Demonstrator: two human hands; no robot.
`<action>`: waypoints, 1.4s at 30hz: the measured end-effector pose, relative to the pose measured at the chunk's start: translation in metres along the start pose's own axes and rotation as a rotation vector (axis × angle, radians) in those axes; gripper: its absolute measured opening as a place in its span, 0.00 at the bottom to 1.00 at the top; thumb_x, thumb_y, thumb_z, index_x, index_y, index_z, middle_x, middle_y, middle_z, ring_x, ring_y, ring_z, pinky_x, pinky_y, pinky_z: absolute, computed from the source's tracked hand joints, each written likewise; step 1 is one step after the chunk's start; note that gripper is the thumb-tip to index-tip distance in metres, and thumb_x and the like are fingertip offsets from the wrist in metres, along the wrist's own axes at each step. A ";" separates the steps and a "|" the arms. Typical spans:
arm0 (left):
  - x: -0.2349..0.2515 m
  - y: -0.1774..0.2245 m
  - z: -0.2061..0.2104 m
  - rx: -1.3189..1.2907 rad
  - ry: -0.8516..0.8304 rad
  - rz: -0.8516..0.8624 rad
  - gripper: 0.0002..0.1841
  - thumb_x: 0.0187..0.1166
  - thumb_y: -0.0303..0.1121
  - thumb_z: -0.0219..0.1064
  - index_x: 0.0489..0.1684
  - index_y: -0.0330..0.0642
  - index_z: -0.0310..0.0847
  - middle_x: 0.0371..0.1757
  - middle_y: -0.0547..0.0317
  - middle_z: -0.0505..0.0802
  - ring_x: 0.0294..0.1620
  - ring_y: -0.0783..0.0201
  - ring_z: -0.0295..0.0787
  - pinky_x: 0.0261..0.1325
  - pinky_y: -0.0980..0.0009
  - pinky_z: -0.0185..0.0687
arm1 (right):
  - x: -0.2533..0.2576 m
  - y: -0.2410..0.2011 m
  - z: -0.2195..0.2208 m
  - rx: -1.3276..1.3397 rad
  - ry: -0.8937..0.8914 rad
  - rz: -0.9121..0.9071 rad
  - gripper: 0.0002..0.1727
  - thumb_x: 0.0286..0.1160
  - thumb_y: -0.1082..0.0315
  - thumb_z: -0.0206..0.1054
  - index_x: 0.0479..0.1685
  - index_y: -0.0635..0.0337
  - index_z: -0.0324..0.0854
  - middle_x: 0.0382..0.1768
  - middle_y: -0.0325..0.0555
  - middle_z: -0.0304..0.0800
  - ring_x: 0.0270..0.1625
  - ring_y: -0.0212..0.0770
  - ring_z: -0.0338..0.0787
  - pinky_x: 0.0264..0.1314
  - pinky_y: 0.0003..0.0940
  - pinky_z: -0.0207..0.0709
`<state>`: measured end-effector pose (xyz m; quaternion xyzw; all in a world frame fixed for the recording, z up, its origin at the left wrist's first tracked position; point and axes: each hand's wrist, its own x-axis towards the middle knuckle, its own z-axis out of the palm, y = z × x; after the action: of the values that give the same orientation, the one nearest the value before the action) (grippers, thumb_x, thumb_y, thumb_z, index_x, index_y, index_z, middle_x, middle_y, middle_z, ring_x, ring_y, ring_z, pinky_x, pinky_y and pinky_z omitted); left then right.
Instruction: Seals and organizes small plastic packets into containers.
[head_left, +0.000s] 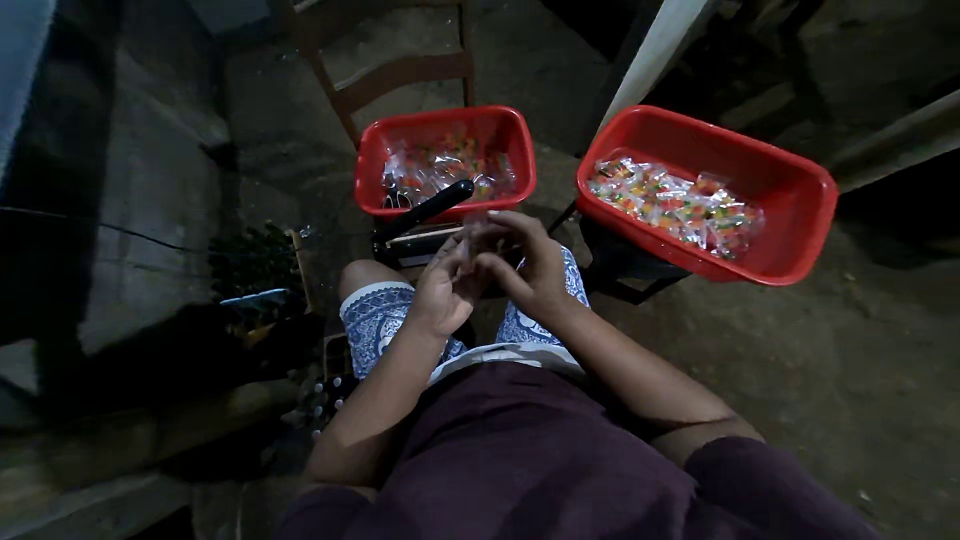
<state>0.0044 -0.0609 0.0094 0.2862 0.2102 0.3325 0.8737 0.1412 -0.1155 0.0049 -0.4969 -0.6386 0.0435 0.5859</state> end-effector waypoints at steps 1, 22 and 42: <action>0.001 0.002 -0.002 -0.022 -0.006 -0.014 0.15 0.93 0.33 0.45 0.57 0.49 0.82 0.46 0.62 0.92 0.42 0.71 0.90 0.47 0.76 0.88 | 0.001 0.003 -0.002 0.065 0.012 0.071 0.22 0.80 0.65 0.68 0.64 0.73 0.76 0.52 0.53 0.92 0.51 0.33 0.90 0.55 0.27 0.84; 0.007 0.000 -0.022 0.572 0.254 0.295 0.07 0.81 0.22 0.66 0.47 0.43 0.88 0.45 0.65 0.95 0.41 0.73 0.92 0.48 0.73 0.91 | 0.004 0.025 0.002 0.478 0.025 0.590 0.05 0.74 0.77 0.70 0.42 0.59 0.81 0.34 0.34 0.89 0.35 0.25 0.88 0.44 0.24 0.85; 0.007 0.008 -0.035 0.840 0.054 0.620 0.09 0.73 0.16 0.72 0.47 0.33 0.89 0.46 0.62 0.95 0.48 0.74 0.92 0.56 0.75 0.89 | 0.002 0.029 -0.018 0.516 -0.159 0.417 0.12 0.75 0.77 0.68 0.55 0.62 0.81 0.41 0.32 0.88 0.42 0.24 0.88 0.50 0.23 0.85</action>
<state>-0.0139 -0.0381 -0.0126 0.6520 0.2532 0.4698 0.5386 0.1730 -0.1086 -0.0067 -0.4471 -0.5350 0.3611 0.6192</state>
